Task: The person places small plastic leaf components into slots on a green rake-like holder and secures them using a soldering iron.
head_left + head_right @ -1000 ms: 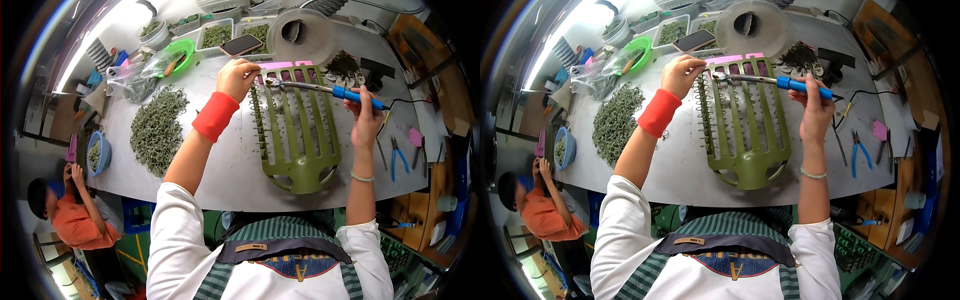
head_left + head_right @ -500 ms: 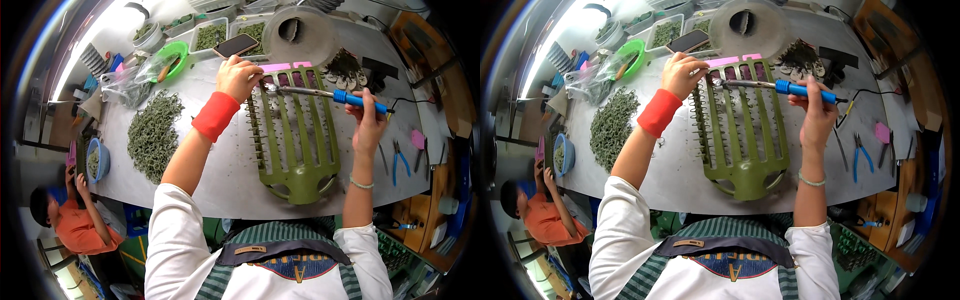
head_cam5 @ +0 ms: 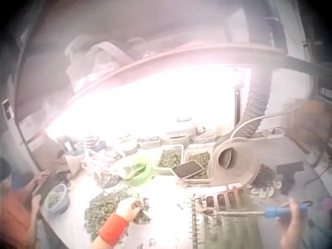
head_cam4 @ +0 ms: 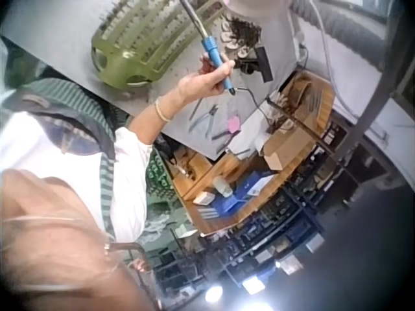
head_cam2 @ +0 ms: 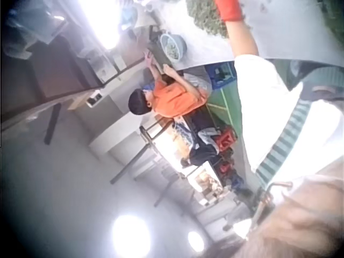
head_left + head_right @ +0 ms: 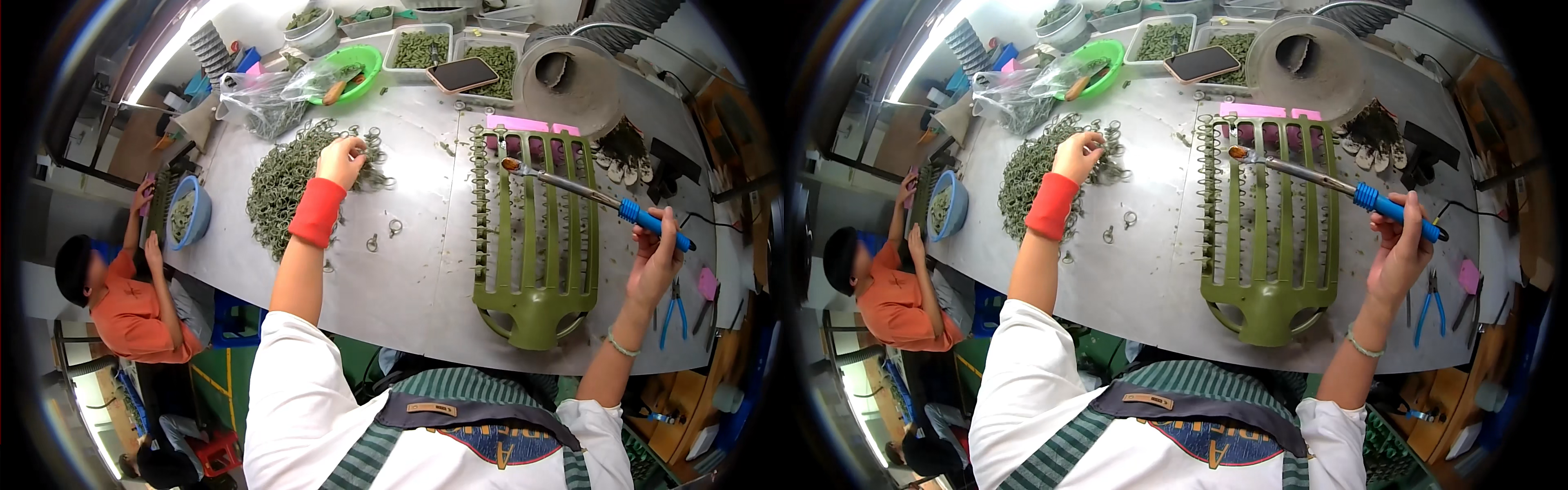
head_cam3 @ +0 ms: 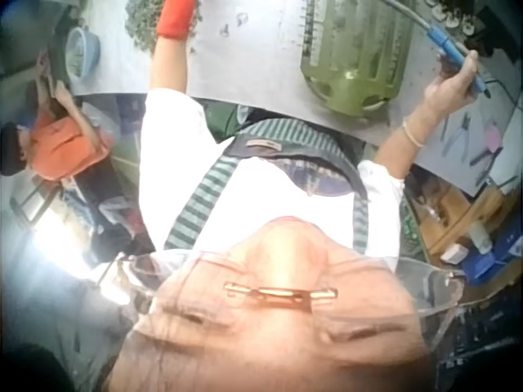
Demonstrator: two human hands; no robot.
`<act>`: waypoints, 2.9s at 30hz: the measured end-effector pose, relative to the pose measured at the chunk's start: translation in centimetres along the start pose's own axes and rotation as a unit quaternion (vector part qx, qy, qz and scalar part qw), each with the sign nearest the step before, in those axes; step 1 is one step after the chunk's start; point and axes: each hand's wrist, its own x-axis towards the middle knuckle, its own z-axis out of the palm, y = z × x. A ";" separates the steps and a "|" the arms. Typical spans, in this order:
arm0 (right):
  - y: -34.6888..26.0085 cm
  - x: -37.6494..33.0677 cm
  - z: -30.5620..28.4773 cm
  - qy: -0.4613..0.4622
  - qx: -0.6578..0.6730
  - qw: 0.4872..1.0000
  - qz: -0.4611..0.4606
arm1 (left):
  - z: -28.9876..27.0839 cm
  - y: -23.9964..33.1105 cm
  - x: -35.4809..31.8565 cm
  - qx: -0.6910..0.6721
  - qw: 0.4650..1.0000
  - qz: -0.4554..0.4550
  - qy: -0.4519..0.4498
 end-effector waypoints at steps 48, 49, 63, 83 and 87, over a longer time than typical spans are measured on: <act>-0.3 -0.6 0.2 -0.005 -0.001 1.000 -0.011 | 0.1 13.7 -0.5 -0.313 0.935 0.159 -0.039; 0.0 -0.4 0.3 -0.014 -0.001 1.000 -0.013 | 0.6 15.3 -0.8 -0.331 0.926 0.184 -0.019; 3.1 0.8 1.7 -0.038 0.048 0.998 -0.007 | 6.0 19.9 2.2 -0.052 0.918 0.364 0.146; 0.0 -0.4 0.8 -0.006 -0.005 1.000 0.005 | 4.1 0.1 4.9 0.128 0.989 0.057 0.040; 0.0 -0.4 0.6 -0.010 -0.005 1.000 0.006 | 4.1 0.4 4.9 0.013 1.000 -0.001 0.012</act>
